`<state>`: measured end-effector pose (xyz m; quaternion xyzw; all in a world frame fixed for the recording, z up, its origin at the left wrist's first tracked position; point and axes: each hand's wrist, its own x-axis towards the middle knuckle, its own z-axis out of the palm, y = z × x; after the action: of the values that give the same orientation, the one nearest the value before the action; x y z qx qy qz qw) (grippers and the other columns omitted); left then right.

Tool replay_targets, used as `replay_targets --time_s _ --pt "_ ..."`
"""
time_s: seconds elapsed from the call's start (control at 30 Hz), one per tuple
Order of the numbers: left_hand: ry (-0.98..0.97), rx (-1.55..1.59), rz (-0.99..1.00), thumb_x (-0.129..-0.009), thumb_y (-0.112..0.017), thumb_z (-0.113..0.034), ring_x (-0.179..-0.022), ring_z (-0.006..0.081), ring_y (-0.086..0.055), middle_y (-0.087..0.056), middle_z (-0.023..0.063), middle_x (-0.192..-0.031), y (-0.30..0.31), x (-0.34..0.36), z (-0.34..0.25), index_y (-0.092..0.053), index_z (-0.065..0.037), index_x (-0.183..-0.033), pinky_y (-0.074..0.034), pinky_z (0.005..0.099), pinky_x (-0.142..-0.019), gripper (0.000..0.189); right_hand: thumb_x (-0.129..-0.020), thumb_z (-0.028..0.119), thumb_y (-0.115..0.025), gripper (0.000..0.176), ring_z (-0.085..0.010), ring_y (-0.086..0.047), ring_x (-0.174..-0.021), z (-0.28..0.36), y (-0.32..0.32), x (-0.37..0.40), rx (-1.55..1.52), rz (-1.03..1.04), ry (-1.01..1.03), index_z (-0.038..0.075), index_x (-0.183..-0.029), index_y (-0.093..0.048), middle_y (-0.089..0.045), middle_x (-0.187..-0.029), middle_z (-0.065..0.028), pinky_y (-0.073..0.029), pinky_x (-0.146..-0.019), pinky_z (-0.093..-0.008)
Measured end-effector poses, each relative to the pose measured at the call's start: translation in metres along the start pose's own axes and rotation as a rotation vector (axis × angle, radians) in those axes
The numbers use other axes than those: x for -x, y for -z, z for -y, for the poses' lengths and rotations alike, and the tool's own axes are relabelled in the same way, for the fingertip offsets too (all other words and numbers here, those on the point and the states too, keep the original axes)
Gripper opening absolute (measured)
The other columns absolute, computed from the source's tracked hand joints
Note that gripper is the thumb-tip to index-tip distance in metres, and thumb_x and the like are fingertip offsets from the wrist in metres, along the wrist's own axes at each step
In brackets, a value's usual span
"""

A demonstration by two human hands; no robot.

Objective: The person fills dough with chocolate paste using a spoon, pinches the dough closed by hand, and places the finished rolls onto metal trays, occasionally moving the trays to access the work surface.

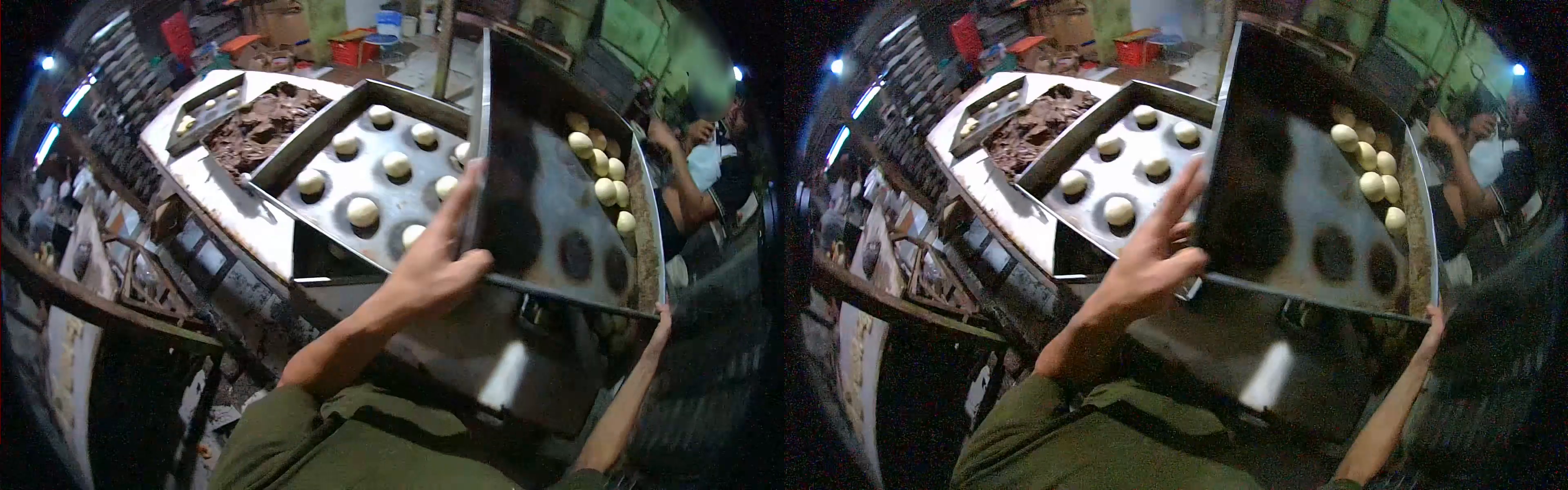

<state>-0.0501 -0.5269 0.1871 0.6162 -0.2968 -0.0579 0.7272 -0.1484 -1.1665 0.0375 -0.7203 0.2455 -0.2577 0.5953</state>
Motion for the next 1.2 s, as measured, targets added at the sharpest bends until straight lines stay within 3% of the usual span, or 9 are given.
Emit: replay_targets --time_s 0.07,0.1,0.27,0.53,0.7,0.87,0.97,1.13,1.2 --pt "-0.017 0.129 -0.105 -0.067 -0.043 0.006 -0.133 0.0226 -0.022 -0.015 0.0153 -0.146 0.041 0.031 -0.010 -0.006 -0.004 -0.142 -0.020 0.0284 -0.106 0.085 -0.075 0.026 -0.055 0.057 -0.0137 -0.047 -0.079 0.022 -0.058 0.019 -0.065 0.363 0.215 0.002 -0.126 -0.047 -0.050 -0.090 -0.0016 -0.038 -0.073 -0.0292" --pt "0.015 0.094 -0.182 -0.064 -0.040 0.006 -0.133 0.0220 -0.021 -0.015 0.0149 -0.147 0.061 0.047 -0.014 -0.006 -0.004 -0.143 -0.023 0.0275 -0.104 0.087 -0.072 0.022 -0.054 0.056 -0.0149 -0.049 -0.085 0.112 -0.140 0.108 -0.020 0.312 0.299 0.000 -0.124 -0.049 -0.055 -0.094 -0.0048 -0.038 -0.079 -0.0288" --pt "0.026 -0.029 -0.511 -0.056 -0.037 0.006 -0.134 0.0217 -0.020 -0.018 0.0150 -0.146 0.145 0.091 -0.009 -0.010 -0.002 -0.142 -0.025 0.0246 -0.102 0.090 -0.073 0.021 -0.052 0.050 -0.0202 -0.049 -0.104 0.097 -0.311 0.107 -0.090 0.281 0.241 -0.005 -0.116 -0.054 -0.056 -0.112 -0.0106 -0.030 -0.096 -0.0279" --pt "-0.086 -0.086 -0.365 -0.074 -0.049 -0.015 -0.130 0.0283 -0.024 -0.017 0.0211 -0.142 0.208 0.107 0.045 -0.005 0.002 -0.140 -0.019 0.0349 -0.107 0.081 -0.087 0.013 -0.048 0.020 -0.0177 -0.057 -0.086 0.232 -0.434 0.170 0.645 0.023 0.697 0.001 -0.100 -0.059 -0.061 -0.090 -0.0103 -0.044 -0.078 -0.0312" --pt "-0.156 0.001 -0.372 -0.084 -0.053 -0.045 -0.132 0.0278 -0.020 -0.014 0.0205 -0.144 0.209 0.115 0.059 -0.007 0.006 -0.139 -0.016 0.0362 -0.107 0.087 -0.083 0.012 -0.045 0.019 -0.0445 -0.054 -0.086 0.200 -0.513 0.099 1.137 0.251 0.761 -0.003 -0.092 -0.051 -0.057 -0.089 -0.0289 -0.043 -0.075 -0.0479" --pt "-0.139 -0.048 -0.501 -0.089 -0.050 -0.036 -0.123 0.0251 -0.035 -0.032 0.0179 -0.133 0.230 0.163 0.059 -0.030 0.003 -0.132 -0.028 0.0337 -0.102 0.061 -0.074 0.010 -0.057 0.015 -0.0196 -0.055 -0.072 0.221 -0.534 0.133 0.580 0.504 0.171 -0.001 -0.083 -0.052 -0.055 -0.075 -0.0124 -0.045 -0.067 -0.0315" --pt "0.005 0.229 -0.409 -0.092 -0.046 -0.023 -0.089 0.0169 -0.054 -0.056 0.0080 -0.088 0.237 0.217 0.051 -0.054 0.002 -0.098 -0.042 0.0309 -0.086 0.027 -0.072 0.003 -0.061 0.013 -0.0122 -0.051 -0.068 0.265 -0.533 0.271 0.528 0.375 0.638 0.003 -0.081 -0.052 -0.053 -0.076 -0.0048 -0.043 -0.063 -0.0241" --pt "0.387 1.067 -0.081 -0.094 -0.041 -0.037 -0.107 0.0203 -0.053 -0.059 0.0137 -0.105 0.228 0.261 0.022 -0.041 0.005 -0.123 -0.038 0.0318 -0.097 0.051 -0.069 0.017 -0.064 0.009 -0.0227 -0.051 -0.084 0.167 -0.546 0.483 0.487 0.622 1.267 0.013 -0.074 -0.058 -0.054 -0.080 -0.0031 -0.038 -0.076 -0.0423" --pt "0.583 0.541 -0.044 -0.095 -0.039 -0.023 -0.099 0.0189 -0.057 -0.059 0.0124 -0.105 0.251 0.277 0.039 -0.046 0.005 -0.117 -0.045 0.0302 -0.091 0.036 -0.065 0.012 -0.061 0.016 -0.0211 -0.052 -0.086 0.182 -0.588 0.549 0.726 0.738 1.277 0.012 -0.082 -0.060 -0.056 -0.088 -0.0031 -0.040 -0.076 -0.0356"
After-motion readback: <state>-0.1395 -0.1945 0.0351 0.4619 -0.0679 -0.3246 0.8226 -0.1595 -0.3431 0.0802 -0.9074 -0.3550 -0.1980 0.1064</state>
